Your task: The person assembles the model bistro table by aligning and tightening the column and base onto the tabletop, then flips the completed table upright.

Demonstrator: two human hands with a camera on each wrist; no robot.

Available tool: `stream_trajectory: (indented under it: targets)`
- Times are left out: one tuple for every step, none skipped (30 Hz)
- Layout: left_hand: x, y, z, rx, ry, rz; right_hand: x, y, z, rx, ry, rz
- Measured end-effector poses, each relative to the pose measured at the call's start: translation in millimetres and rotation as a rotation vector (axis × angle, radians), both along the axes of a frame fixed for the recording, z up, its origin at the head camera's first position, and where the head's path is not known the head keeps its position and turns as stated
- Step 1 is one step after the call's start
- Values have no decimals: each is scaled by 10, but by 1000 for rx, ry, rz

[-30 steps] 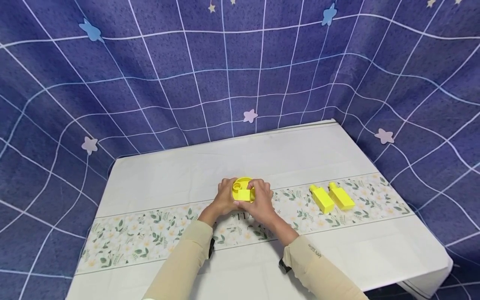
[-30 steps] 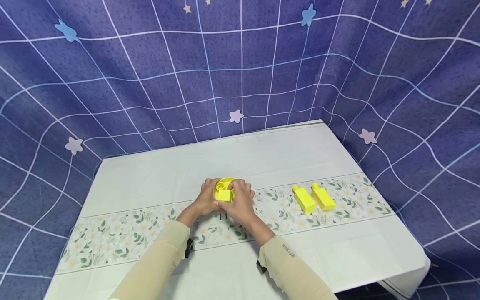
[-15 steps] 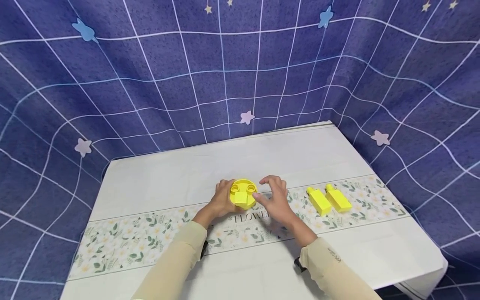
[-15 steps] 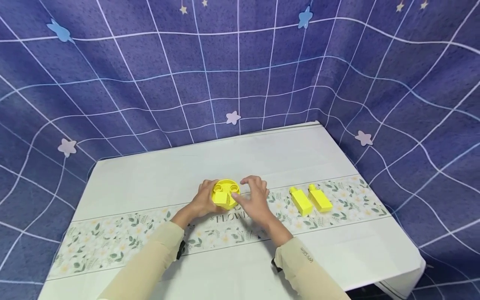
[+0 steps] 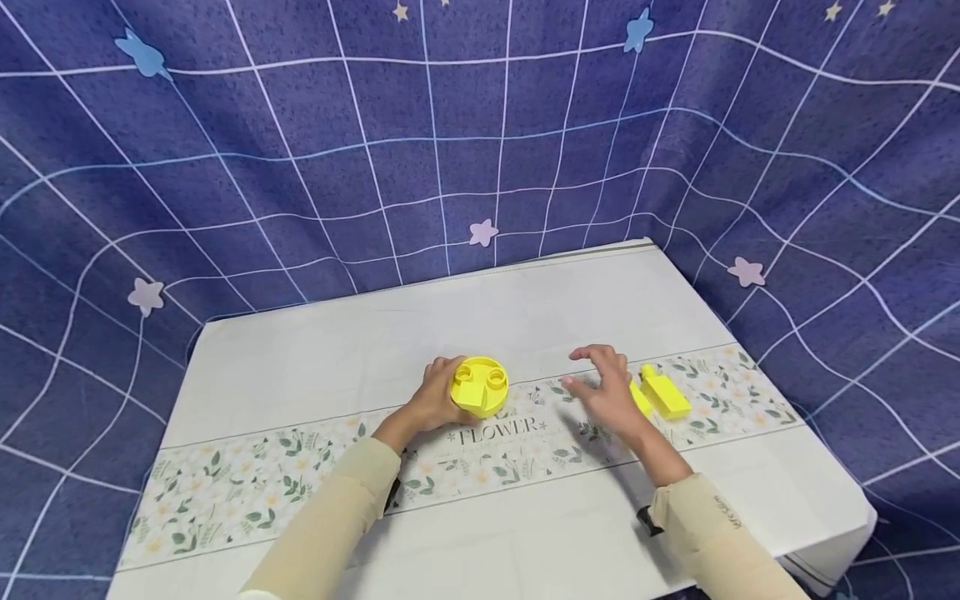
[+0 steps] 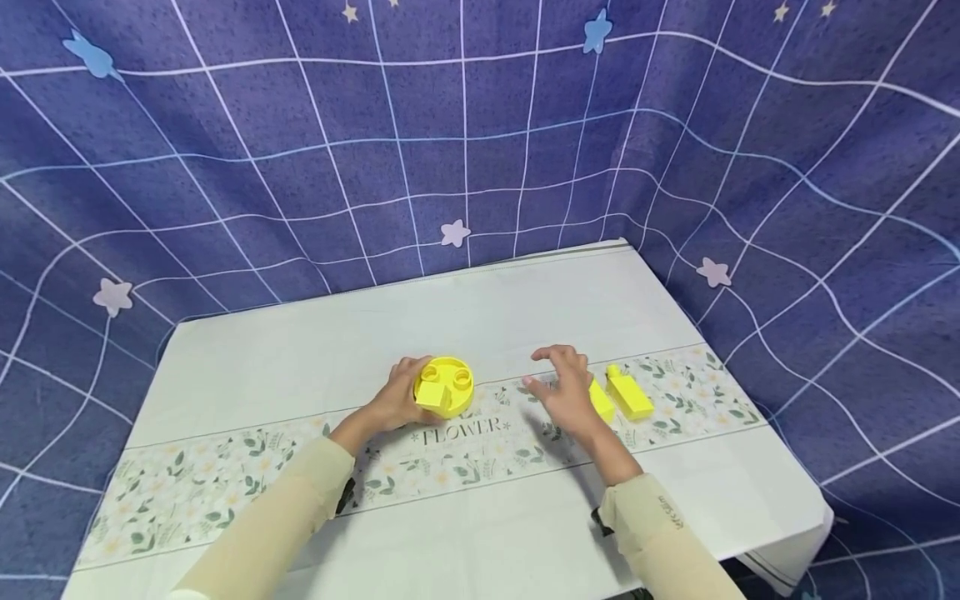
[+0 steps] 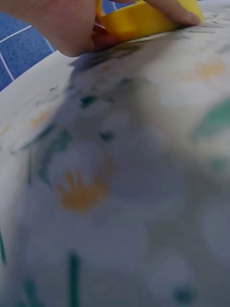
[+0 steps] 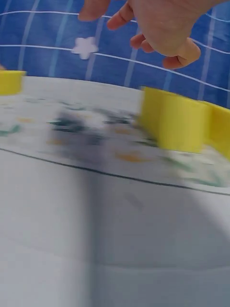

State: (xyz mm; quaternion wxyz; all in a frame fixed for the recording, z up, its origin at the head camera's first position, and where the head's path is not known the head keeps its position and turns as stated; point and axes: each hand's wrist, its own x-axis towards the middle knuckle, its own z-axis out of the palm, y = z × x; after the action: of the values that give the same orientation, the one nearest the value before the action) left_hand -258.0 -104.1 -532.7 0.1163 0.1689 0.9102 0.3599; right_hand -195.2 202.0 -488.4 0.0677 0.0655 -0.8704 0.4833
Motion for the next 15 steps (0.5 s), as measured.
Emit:
stream_trajectory:
  targets:
    - [24, 8, -10, 2, 9, 7, 0, 78, 3, 14, 5, -10]
    - [52, 17, -16, 4, 20, 15, -3, 156, 4, 35, 17, -21]
    - [78, 29, -18, 6, 32, 24, -3, 235, 16, 54, 28, -27]
    - [102, 42, -16, 6, 45, 34, -8, 316, 18, 77, 42, -30]
    - [117, 52, -15, 11, 54, 42, -12, 390, 26, 100, 58, -34]
    - [131, 66, -12, 19, 65, 51, -19, 461, 32, 118, 75, -33]
    - [141, 81, -10, 22, 79, 58, -23, 530, 37, 140, 89, -29]
    - [149, 94, -9, 26, 99, 65, -29, 595, 38, 161, 102, -26]
    - [155, 108, -9, 24, 119, 71, -31, 655, 38, 185, 107, -24]
    - [162, 121, -9, 25, 140, 76, -33, 711, 33, 217, 109, -24]
    - [169, 131, -11, 24, 158, 83, -29, 760, 29, 250, 106, -21]
    - [175, 140, -16, 20, 176, 89, -23, 805, 20, 284, 100, -19]
    - [181, 145, -21, 14, 188, 94, -17, 845, 4, 320, 94, -19]
    - [187, 149, -26, 12, 194, 98, -10, 878, -14, 354, 87, -19]
    - [193, 151, -29, 11, 196, 102, 3, 906, -30, 388, 83, -17]
